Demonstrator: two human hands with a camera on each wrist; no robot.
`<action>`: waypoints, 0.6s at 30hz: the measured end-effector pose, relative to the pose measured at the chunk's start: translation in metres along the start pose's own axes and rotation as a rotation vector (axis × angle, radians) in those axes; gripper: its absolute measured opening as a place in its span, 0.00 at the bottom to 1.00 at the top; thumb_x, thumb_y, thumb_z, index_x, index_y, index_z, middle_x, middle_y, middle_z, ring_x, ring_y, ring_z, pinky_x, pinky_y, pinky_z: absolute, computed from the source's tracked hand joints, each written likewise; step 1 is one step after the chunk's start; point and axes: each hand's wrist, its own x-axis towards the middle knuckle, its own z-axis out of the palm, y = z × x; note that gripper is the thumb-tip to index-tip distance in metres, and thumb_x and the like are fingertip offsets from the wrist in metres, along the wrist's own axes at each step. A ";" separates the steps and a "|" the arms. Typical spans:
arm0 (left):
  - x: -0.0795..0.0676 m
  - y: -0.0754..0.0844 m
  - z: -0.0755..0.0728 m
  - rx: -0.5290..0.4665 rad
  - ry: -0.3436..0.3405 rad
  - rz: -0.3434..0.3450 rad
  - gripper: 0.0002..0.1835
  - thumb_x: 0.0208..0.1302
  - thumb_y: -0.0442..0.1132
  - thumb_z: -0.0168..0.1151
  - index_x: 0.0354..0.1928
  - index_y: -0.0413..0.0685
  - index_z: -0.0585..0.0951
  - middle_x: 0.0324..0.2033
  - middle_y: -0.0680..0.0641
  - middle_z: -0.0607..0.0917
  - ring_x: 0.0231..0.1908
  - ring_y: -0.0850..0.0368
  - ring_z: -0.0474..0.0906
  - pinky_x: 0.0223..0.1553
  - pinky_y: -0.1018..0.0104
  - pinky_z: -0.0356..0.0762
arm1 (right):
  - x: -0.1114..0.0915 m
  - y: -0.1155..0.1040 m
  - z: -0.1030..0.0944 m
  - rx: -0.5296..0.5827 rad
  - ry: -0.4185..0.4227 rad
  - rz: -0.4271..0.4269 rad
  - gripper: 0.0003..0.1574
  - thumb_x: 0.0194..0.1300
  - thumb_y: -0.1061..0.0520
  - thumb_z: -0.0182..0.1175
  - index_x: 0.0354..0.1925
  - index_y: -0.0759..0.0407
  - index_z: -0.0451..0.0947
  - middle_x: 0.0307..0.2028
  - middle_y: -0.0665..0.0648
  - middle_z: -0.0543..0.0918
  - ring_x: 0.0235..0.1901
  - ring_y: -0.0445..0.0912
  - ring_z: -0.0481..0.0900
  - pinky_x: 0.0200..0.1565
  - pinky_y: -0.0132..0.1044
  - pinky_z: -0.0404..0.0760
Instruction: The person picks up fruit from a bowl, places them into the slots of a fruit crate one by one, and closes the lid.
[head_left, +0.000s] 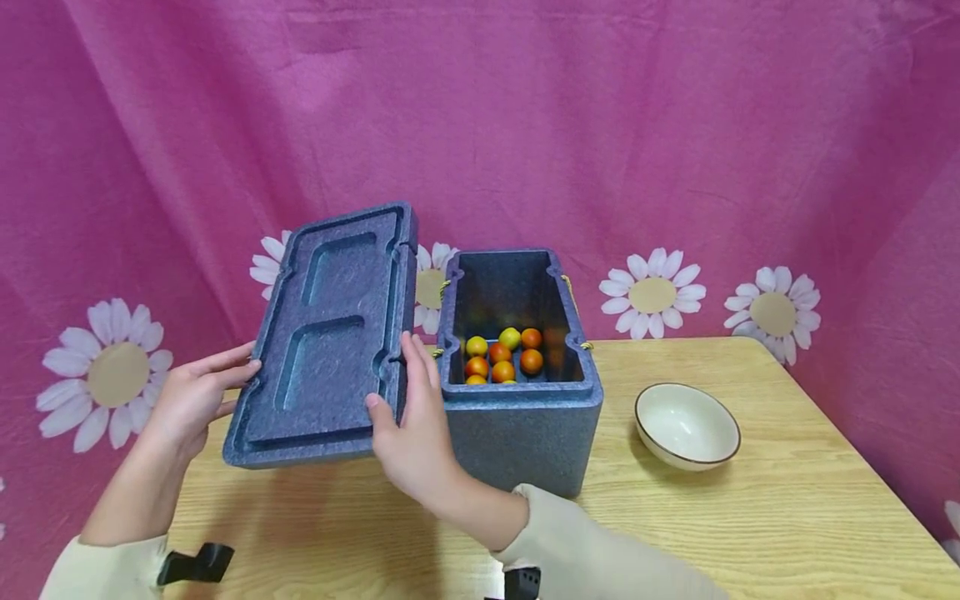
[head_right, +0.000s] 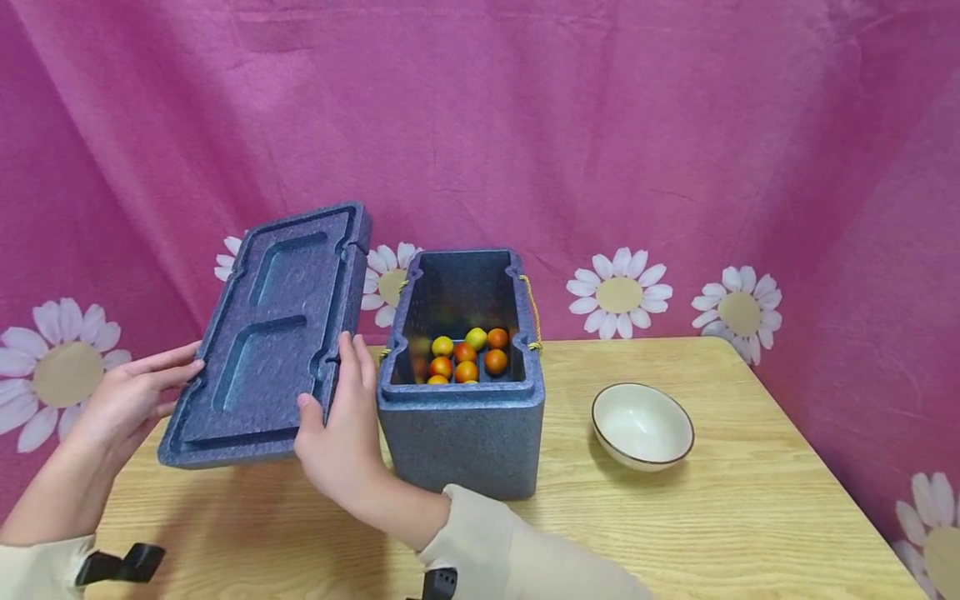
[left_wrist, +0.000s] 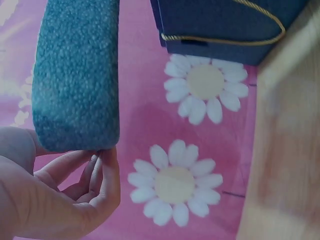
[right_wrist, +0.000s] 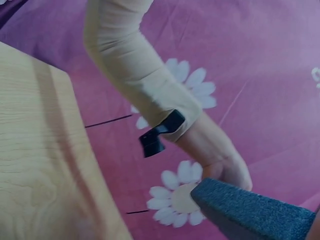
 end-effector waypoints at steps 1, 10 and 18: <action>-0.001 0.004 0.003 -0.009 0.001 0.007 0.35 0.69 0.51 0.58 0.72 0.44 0.61 0.38 0.78 0.74 0.40 0.83 0.70 0.38 0.81 0.80 | 0.000 -0.003 -0.004 0.009 0.003 -0.005 0.41 0.67 0.68 0.53 0.75 0.63 0.52 0.76 0.63 0.53 0.76 0.59 0.53 0.75 0.60 0.53; 0.001 0.040 0.037 -0.164 -0.009 0.076 0.34 0.68 0.45 0.61 0.72 0.42 0.63 0.36 0.76 0.77 0.37 0.77 0.76 0.37 0.81 0.80 | 0.011 -0.016 -0.052 0.010 0.036 -0.073 0.42 0.65 0.71 0.53 0.74 0.63 0.54 0.77 0.61 0.53 0.77 0.56 0.53 0.77 0.57 0.52; 0.003 0.072 0.067 -0.358 -0.012 0.115 0.14 0.63 0.38 0.64 0.47 0.69 0.86 0.29 0.71 0.83 0.30 0.72 0.78 0.35 0.80 0.82 | 0.036 -0.016 -0.100 0.135 0.048 0.164 0.40 0.68 0.70 0.53 0.75 0.60 0.54 0.73 0.61 0.63 0.73 0.51 0.62 0.74 0.48 0.63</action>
